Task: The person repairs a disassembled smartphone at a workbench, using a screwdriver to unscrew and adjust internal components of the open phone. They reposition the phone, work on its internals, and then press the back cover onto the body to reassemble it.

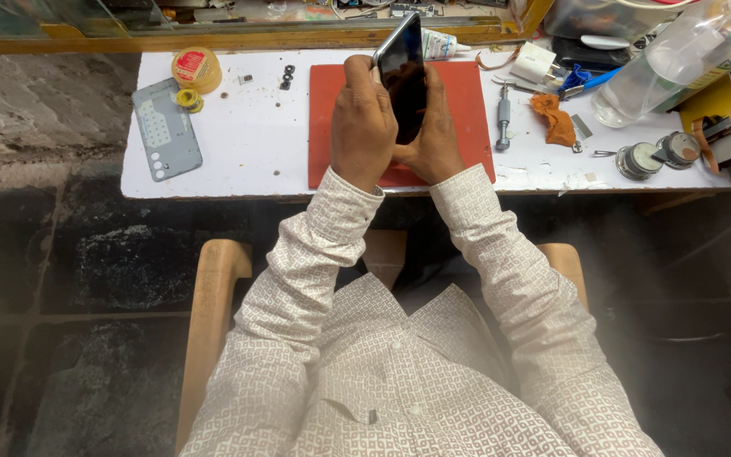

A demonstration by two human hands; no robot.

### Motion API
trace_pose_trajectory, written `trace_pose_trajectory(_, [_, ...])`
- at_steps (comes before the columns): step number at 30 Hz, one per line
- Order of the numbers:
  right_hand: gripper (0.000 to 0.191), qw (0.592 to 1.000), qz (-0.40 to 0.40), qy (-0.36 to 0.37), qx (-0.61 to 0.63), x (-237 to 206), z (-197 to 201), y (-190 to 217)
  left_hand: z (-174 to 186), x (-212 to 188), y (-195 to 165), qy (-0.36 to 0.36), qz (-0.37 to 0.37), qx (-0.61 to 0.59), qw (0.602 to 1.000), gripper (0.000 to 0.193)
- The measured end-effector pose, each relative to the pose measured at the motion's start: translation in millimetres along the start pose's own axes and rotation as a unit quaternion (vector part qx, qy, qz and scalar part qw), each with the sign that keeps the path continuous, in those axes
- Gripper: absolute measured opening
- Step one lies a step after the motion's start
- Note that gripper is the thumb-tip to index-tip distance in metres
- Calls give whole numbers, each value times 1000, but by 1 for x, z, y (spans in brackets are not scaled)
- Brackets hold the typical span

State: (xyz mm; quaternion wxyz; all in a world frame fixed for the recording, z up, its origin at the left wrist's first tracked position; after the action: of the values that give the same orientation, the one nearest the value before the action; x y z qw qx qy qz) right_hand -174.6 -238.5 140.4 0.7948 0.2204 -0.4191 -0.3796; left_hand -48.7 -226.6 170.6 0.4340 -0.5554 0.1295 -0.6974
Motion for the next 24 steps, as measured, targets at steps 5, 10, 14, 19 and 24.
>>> trace_pose_trajectory(5, [126, 999, 8, 3, -41, 0, -1, 2, 0, 4, 12, 35, 36, 24, 998, 8])
trace_pose_trajectory(10, [126, 998, 6, 3, -55, 0, -3, 1, 5, 4, 13, 46, 34, 22, 998, 4])
trace_pose_trajectory(14, [125, 997, 21, -7, -68, -2, -2, 3, 11, 11, 15, 72, 33, 30, 996, 3])
trace_pose_trajectory(19, [125, 999, 22, -7, -46, -3, -3, 3, 19, 19, 13, 149, 25, 26, 988, 10])
trace_pose_trajectory(24, [126, 998, 35, -5, -52, -4, -5, 5, 23, 29, 12, 287, 48, 6, 957, 18])
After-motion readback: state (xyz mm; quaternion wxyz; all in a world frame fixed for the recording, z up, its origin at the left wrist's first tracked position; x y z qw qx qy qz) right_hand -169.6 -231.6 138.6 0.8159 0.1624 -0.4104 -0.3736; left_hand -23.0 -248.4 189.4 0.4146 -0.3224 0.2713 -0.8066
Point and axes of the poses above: each hand's wrist, its own x-axis towards the middle knuckle, its own z-axis out of the back of the hand, y = z × x, the point moved 9 cm from there along x, towards the middle knuckle, and after that the axes turned 10 degrees about y, right-handed, at the moved point
